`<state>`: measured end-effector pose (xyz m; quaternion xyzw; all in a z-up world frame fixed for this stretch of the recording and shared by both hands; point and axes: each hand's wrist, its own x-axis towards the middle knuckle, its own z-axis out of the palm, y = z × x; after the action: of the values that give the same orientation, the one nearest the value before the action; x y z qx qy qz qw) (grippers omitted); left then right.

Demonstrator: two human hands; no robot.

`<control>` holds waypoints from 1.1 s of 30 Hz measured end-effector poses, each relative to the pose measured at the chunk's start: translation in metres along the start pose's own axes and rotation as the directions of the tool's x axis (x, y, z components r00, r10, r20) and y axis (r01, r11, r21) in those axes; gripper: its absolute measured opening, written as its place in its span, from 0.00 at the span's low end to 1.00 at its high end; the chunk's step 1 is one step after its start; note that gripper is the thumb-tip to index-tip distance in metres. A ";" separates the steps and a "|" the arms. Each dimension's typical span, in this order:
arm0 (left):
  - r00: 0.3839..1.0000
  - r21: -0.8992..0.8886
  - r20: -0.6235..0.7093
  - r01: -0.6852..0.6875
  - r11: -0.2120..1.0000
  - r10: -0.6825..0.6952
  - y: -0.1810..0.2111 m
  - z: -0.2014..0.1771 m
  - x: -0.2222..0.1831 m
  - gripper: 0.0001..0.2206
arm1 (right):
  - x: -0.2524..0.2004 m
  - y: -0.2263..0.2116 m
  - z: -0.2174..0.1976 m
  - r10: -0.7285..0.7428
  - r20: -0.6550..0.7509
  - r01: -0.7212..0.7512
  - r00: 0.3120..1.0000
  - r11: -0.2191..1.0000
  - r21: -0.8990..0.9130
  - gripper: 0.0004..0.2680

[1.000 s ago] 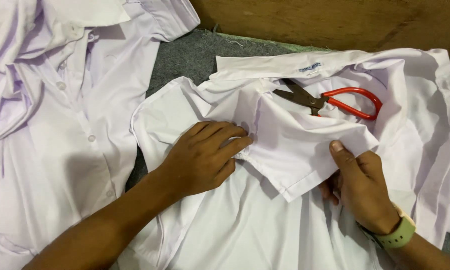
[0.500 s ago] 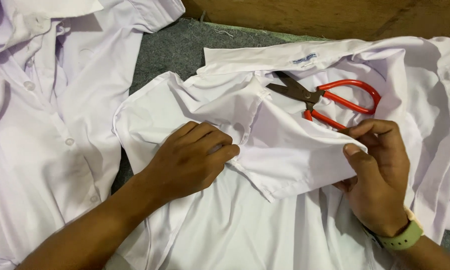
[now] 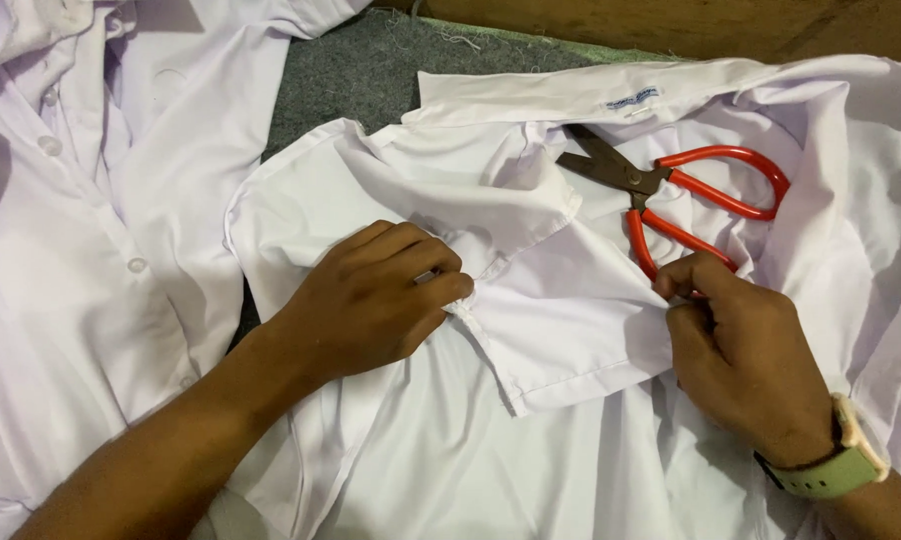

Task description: Trimming loose threads from white shirts using scissors in a sewing factory finishing area

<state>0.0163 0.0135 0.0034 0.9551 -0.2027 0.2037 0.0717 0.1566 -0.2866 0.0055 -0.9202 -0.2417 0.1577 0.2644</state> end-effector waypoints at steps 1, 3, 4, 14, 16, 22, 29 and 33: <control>1.000 -0.003 0.000 0.002 1.000 -0.002 0.000 0.001 0.000 0.08 | 0.000 0.002 0.000 0.001 0.003 -0.001 1.000 1.000 -0.002 0.08; 0.999 -0.001 -0.036 0.009 1.000 -0.009 0.000 0.001 0.000 0.08 | 0.000 0.005 -0.001 -0.074 -0.001 0.074 0.997 0.996 -0.045 0.09; 0.999 -0.002 -0.037 0.010 1.000 -0.010 0.001 0.001 0.000 0.08 | -0.002 0.003 -0.002 -0.075 0.000 0.075 0.997 0.996 -0.047 0.09; 0.996 -0.272 -0.067 -0.075 0.959 0.059 0.009 -0.008 0.002 0.27 | 0.008 0.004 -0.014 -0.678 -0.278 0.597 0.680 0.733 -0.325 0.06; 0.995 -0.238 -0.070 -0.083 0.968 0.068 0.007 -0.006 0.001 0.27 | 0.016 0.011 -0.011 -0.709 -0.254 0.625 0.658 0.703 -0.339 0.09; 0.991 -0.196 -0.090 -0.113 0.974 0.097 0.004 -0.010 0.003 0.23 | 0.028 0.020 -0.009 -0.661 -0.108 0.607 0.742 0.732 -0.308 0.12; 0.985 -0.140 -0.121 -0.137 0.981 0.121 0.006 -0.011 0.004 0.12 | 0.025 0.019 -0.004 -0.709 -0.110 0.596 0.697 0.658 -0.460 0.14; 0.983 -0.125 -0.132 -0.148 0.981 0.131 0.004 -0.007 0.002 0.12 | 0.019 0.022 0.003 -0.633 -0.103 0.455 0.767 0.650 -0.609 0.11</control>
<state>0.0142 0.0105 0.0106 0.9172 -0.2777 0.2526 0.1335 0.1793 -0.2915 -0.0120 -0.8505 -0.5003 -0.1516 0.0578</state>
